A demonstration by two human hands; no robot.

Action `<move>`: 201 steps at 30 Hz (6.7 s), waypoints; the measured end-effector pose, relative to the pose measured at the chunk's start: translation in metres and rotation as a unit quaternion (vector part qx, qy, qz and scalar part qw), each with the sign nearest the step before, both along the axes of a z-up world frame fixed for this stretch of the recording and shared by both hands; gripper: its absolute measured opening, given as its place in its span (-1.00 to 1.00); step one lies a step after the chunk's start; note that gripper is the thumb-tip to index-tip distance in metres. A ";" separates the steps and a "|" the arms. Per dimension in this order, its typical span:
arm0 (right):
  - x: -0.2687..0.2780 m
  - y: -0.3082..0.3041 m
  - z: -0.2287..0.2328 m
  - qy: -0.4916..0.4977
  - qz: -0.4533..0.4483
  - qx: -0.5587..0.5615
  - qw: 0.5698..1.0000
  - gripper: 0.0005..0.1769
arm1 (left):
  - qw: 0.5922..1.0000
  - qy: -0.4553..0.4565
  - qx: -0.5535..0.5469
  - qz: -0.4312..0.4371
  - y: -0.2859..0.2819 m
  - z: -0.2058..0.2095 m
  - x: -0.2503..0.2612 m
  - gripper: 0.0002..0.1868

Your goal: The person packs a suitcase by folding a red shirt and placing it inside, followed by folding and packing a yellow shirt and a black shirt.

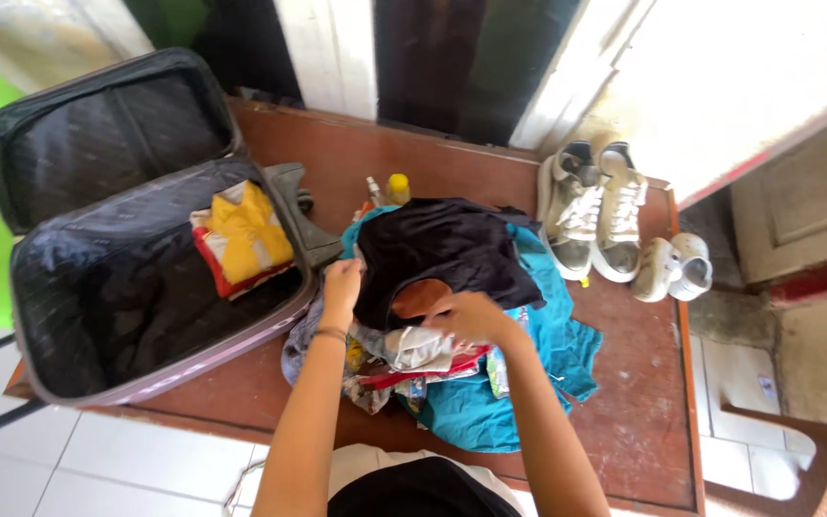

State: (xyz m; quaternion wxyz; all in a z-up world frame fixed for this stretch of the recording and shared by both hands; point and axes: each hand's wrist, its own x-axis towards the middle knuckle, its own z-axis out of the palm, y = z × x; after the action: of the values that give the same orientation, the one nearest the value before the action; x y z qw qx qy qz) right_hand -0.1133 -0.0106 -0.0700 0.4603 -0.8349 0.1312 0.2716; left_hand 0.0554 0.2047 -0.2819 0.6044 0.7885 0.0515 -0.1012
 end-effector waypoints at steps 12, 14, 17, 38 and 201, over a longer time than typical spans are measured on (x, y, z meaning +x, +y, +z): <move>0.028 -0.048 -0.052 -0.305 -0.025 -0.336 0.891 -0.29 | 0.908 -0.355 0.180 -0.134 -0.003 0.156 -0.093 -0.56; 0.030 -0.051 -0.048 -0.278 0.006 -0.363 0.889 -0.57 | 0.872 -0.424 0.169 -0.176 -0.005 0.166 -0.101 -0.46; 0.028 -0.059 -0.052 -0.265 -0.008 -0.199 0.943 -0.71 | 0.849 -0.415 0.212 -0.250 -0.004 0.163 -0.100 -0.28; -0.006 -0.054 -0.064 -0.428 -0.071 -0.120 0.893 -0.42 | 0.977 -0.003 -0.009 -0.212 0.008 0.120 -0.030 -0.22; -0.058 -0.087 -0.139 -0.300 -0.409 0.096 0.856 -0.50 | 0.883 -0.335 0.213 -0.252 0.018 0.121 -0.085 -0.79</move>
State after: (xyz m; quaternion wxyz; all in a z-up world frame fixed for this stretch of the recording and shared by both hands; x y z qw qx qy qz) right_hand -0.1714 -0.0976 -0.2094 0.6252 -0.6983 0.2900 -0.1934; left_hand -0.0297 0.2230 -0.1605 0.3572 0.8717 -0.3338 0.0338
